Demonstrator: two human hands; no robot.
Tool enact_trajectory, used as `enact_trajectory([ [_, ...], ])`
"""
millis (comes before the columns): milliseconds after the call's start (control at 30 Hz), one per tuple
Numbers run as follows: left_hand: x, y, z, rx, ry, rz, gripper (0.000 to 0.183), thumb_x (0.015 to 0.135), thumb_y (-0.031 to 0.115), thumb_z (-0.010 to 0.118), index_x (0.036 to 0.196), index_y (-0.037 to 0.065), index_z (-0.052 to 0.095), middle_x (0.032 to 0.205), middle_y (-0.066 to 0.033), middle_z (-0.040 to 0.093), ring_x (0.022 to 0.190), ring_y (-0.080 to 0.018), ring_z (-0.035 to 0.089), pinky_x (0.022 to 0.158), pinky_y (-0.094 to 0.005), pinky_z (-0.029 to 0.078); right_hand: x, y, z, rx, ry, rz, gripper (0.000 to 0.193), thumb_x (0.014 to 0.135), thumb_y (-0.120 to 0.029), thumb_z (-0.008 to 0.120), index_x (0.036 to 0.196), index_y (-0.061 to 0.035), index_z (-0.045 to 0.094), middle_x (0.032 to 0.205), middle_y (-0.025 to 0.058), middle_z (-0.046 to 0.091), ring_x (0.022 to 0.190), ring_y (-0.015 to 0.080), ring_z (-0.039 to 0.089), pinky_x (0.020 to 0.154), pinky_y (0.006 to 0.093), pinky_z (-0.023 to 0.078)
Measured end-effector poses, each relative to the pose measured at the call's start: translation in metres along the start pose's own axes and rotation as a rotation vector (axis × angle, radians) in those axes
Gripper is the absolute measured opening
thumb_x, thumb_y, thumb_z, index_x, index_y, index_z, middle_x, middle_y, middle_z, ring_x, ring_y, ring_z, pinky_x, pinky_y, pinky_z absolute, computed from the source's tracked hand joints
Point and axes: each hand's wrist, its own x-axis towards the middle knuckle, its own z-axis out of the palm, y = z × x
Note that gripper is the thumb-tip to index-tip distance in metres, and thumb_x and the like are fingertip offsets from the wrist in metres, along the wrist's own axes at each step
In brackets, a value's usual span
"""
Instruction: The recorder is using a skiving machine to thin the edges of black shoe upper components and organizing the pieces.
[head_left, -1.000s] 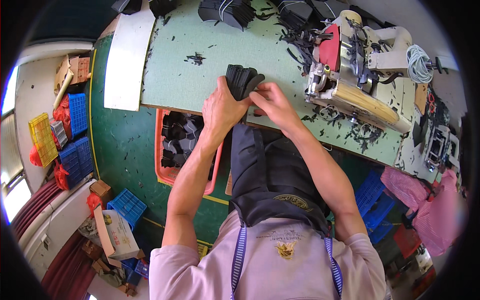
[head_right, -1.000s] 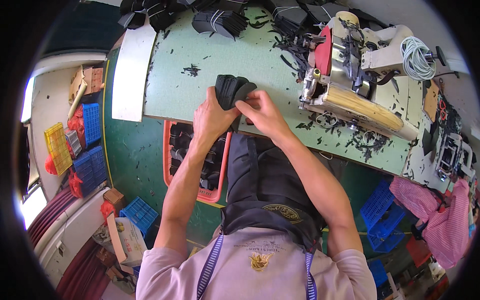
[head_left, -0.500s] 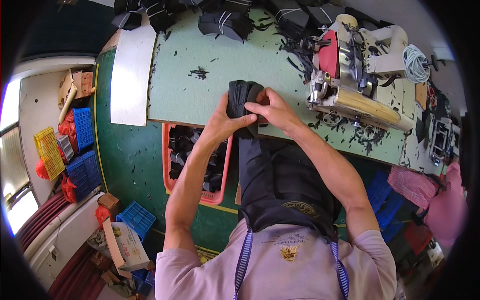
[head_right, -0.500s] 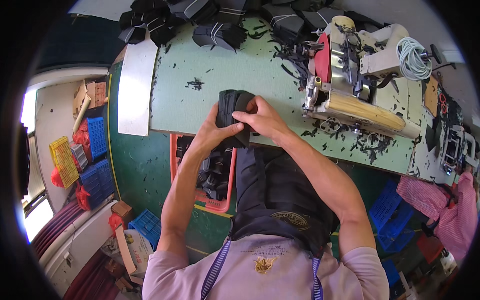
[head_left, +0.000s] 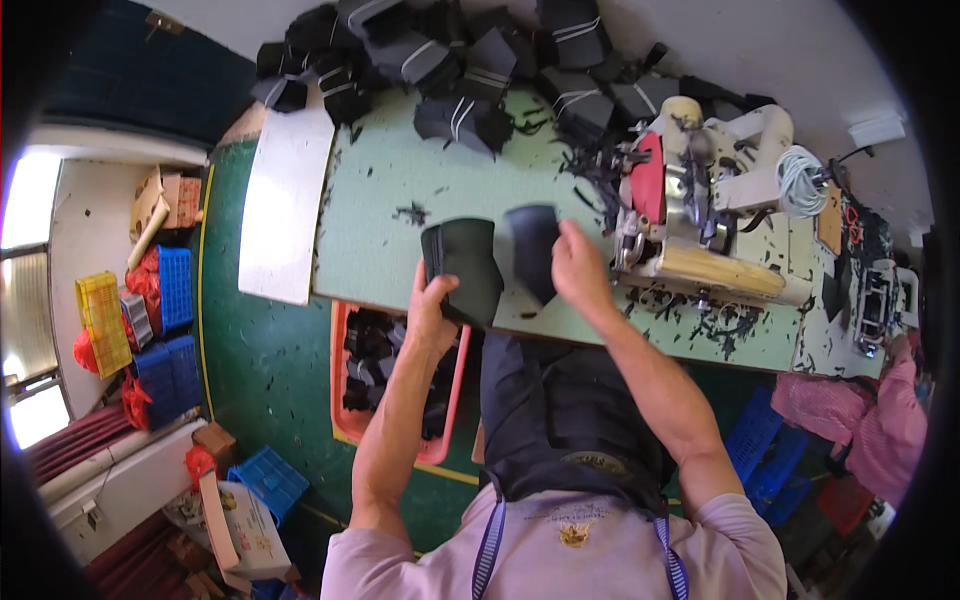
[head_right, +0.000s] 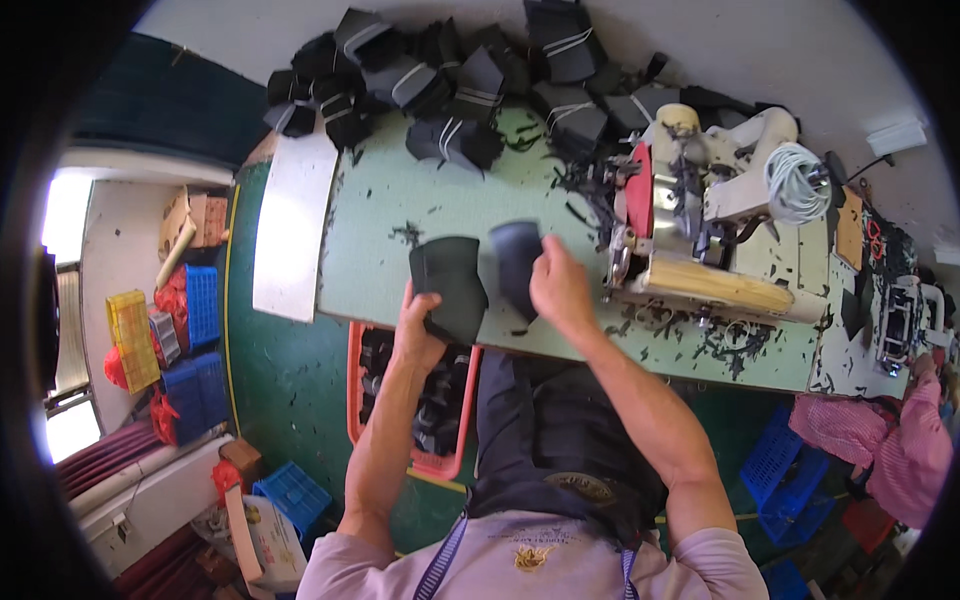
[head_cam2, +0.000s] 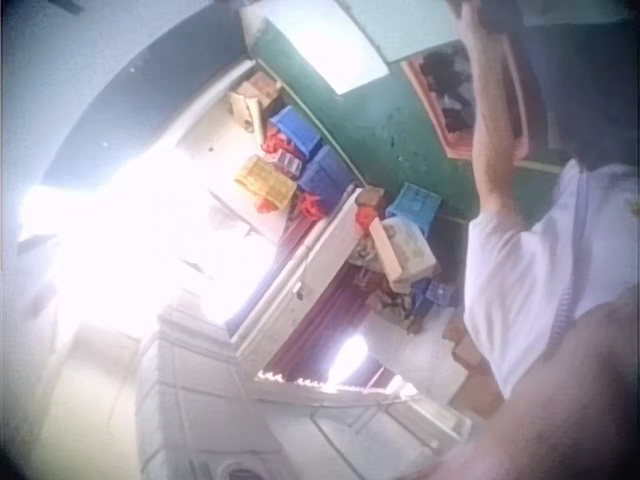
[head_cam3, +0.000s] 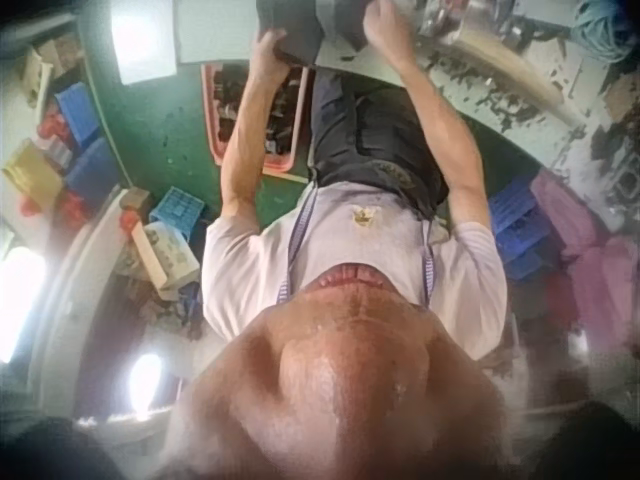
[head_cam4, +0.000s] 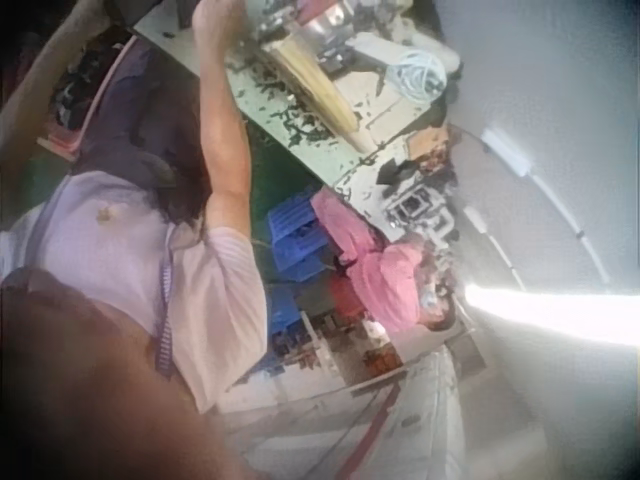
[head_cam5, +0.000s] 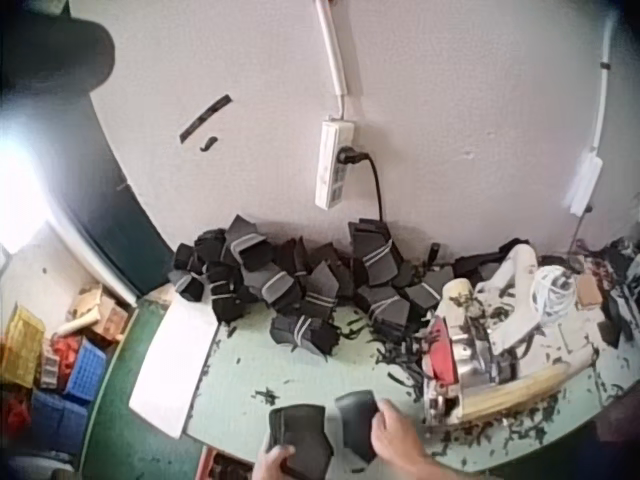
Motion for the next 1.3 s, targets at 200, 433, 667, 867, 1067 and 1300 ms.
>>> enact_trajectory([
  [200, -0.006, 0.011, 0.004, -0.157, -0.026, 0.040, 0.053, 0.083, 0.001, 0.058, 0.133, 0.008, 0.045, 0.117, -0.0143, 0.061, 0.104, -0.0283, 0.065, 0.085, -0.0462, 0.058, 0.000, -0.035, 0.000, -0.286, 0.073, -0.354, 0.049, 0.091, -0.029, 0.067, 0.129, -0.0015, 0.055, 0.105, 0.0162, 0.064, 0.096, 0.0340, 0.062, 0.087, 0.0437, 0.049],
  [433, -0.017, 0.010, -0.002, -0.216, 0.060, 0.111, 0.052, 0.085, 0.008, 0.060, 0.135, 0.014, 0.047, 0.124, -0.0101, 0.059, 0.113, -0.0273, 0.061, 0.095, -0.0469, 0.053, -0.026, -0.063, 0.051, 0.198, -0.188, -0.016, 0.031, 0.084, -0.021, 0.076, 0.104, 0.0015, 0.066, 0.096, 0.0139, 0.069, 0.077, 0.0239, 0.067, 0.073, 0.0350, 0.053],
  [667, -0.030, 0.025, -0.029, -0.298, 0.086, 0.226, 0.054, 0.084, 0.006, 0.061, 0.137, 0.009, 0.046, 0.128, -0.0118, 0.059, 0.117, -0.0285, 0.060, 0.100, -0.0472, 0.050, -0.003, -0.066, 0.076, 0.498, -0.197, 0.186, 0.023, 0.086, -0.015, 0.073, 0.099, 0.0017, 0.064, 0.081, 0.0082, 0.068, 0.073, 0.0162, 0.065, 0.071, 0.0303, 0.052],
  [867, -0.039, 0.022, -0.032, 0.018, 0.174, 0.148, 0.051, 0.078, -0.004, 0.069, 0.126, 0.001, 0.052, 0.115, -0.0116, 0.064, 0.102, -0.0229, 0.066, 0.090, -0.0363, 0.055, -0.006, -0.080, 0.063, 0.277, -0.451, -0.032, 0.052, 0.078, -0.034, 0.083, 0.109, 0.0006, 0.058, 0.105, 0.0169, 0.063, 0.099, 0.0258, 0.061, 0.084, 0.0387, 0.049],
  [1067, -0.042, 0.023, -0.006, 0.052, 0.065, 0.053, 0.065, 0.076, -0.008, 0.077, 0.133, 0.005, 0.048, 0.114, -0.0102, 0.064, 0.100, -0.0210, 0.066, 0.091, -0.0343, 0.054, -0.013, -0.081, 0.042, 0.580, -0.672, 0.233, 0.036, 0.085, -0.028, 0.076, 0.100, -0.0005, 0.060, 0.094, 0.0067, 0.063, 0.087, 0.0164, 0.061, 0.080, 0.0307, 0.048],
  [1300, -0.021, 0.011, -0.011, -0.077, -0.024, -0.077, 0.056, 0.080, -0.001, 0.066, 0.132, 0.004, 0.047, 0.115, -0.0146, 0.062, 0.103, -0.0286, 0.066, 0.087, -0.0446, 0.058, -0.008, -0.031, 0.019, 0.512, -0.431, 0.271, 0.017, 0.095, -0.015, 0.056, 0.103, -0.0002, 0.059, 0.090, 0.0077, 0.063, 0.085, 0.0192, 0.061, 0.080, 0.0343, 0.048],
])
